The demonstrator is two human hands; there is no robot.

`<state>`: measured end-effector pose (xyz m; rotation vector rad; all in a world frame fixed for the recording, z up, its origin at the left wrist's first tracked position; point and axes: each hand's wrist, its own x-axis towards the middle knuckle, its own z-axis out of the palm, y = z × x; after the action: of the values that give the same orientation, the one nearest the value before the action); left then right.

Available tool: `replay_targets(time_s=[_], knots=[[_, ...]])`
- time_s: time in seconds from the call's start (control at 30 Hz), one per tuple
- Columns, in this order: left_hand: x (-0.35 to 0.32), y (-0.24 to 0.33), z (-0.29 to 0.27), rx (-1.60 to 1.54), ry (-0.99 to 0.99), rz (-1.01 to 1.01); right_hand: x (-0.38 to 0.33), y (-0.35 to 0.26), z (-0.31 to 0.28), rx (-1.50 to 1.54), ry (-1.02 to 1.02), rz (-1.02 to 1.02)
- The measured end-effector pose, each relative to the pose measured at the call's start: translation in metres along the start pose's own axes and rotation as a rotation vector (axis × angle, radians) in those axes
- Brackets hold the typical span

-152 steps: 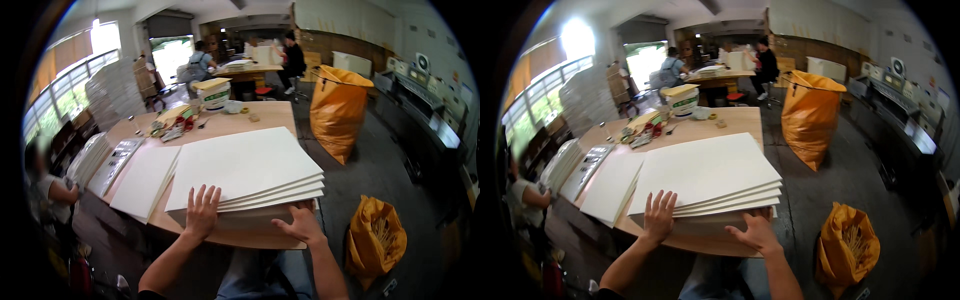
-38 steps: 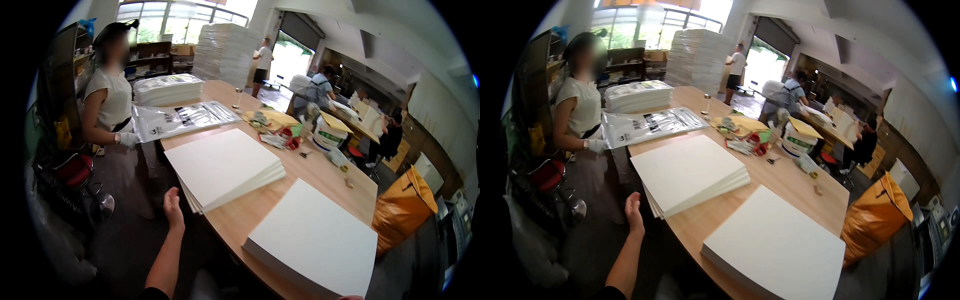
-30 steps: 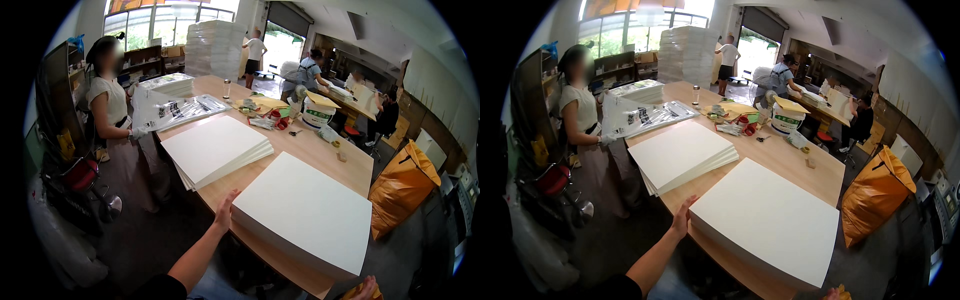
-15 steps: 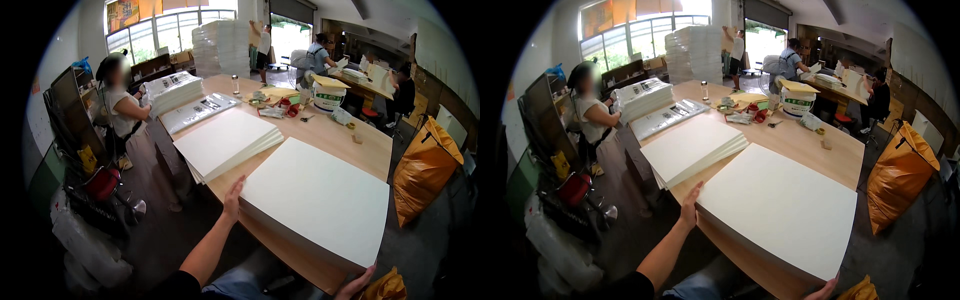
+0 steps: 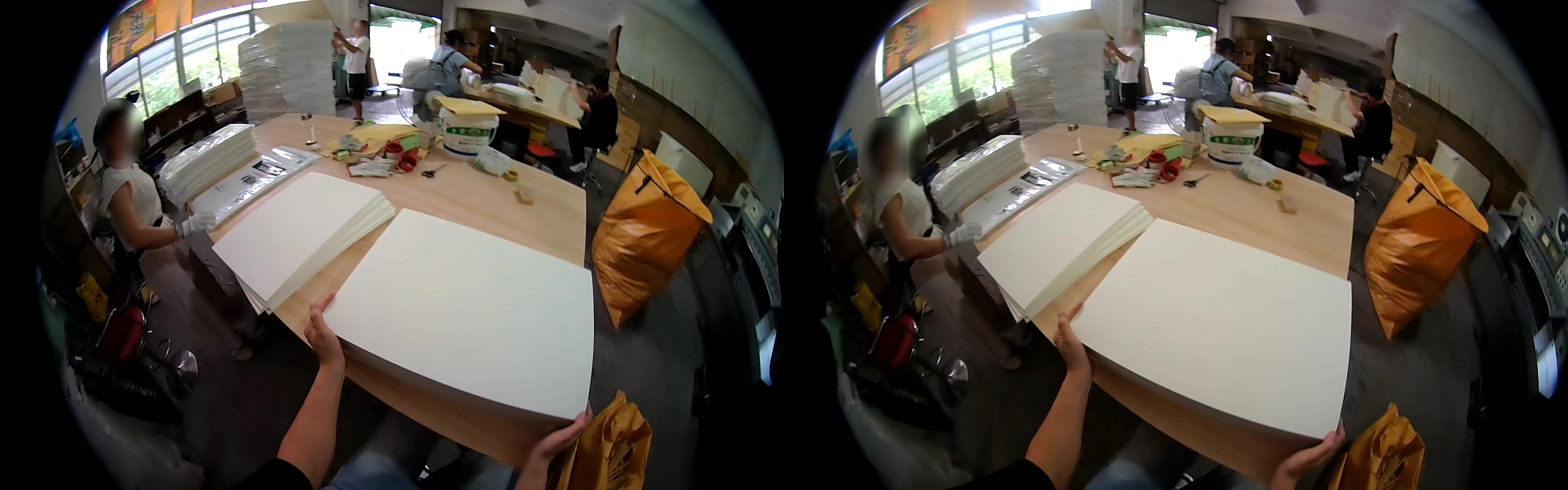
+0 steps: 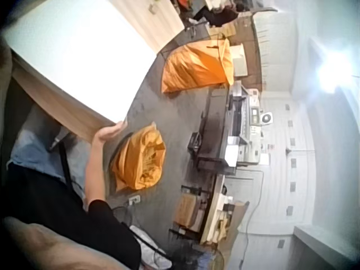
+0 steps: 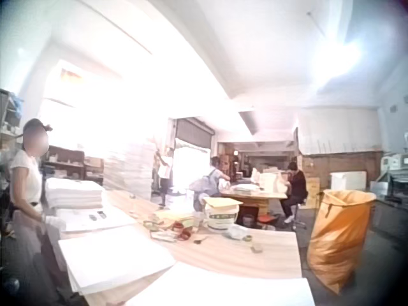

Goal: The person repeatedly picks up stacks of white paper sheets from a table, aligns them, and places them back down. The person also occasionally flips through the sheets to check alignment. Other people are visible in the background working at separate tables.

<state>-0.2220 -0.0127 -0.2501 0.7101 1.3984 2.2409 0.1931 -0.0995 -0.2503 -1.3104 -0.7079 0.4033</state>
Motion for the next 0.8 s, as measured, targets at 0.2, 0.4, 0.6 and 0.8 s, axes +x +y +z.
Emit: replay_targets(time_s=[0.2, 0.4, 0.6, 0.8], knots=[[-0.017, 0.053, 0.019, 0.017, -0.087, 0.203, 0.000, -0.001, -0.003, 0.020, -0.014, -0.044], [-0.096, 0.112, 0.136, 0.233, -1.034, 0.629, 0.008, 0.025, -0.017, -0.005, -0.109, -0.130], [-0.140, 0.068, 0.173, 0.413, -1.522, 0.626, 0.016, -0.030, -0.046, -0.359, -0.207, -0.048], [-0.138, 0.081, 0.173, 0.326, -1.455, 0.806, 0.037, -0.105, -0.048, -0.874, -0.575, -0.017]])
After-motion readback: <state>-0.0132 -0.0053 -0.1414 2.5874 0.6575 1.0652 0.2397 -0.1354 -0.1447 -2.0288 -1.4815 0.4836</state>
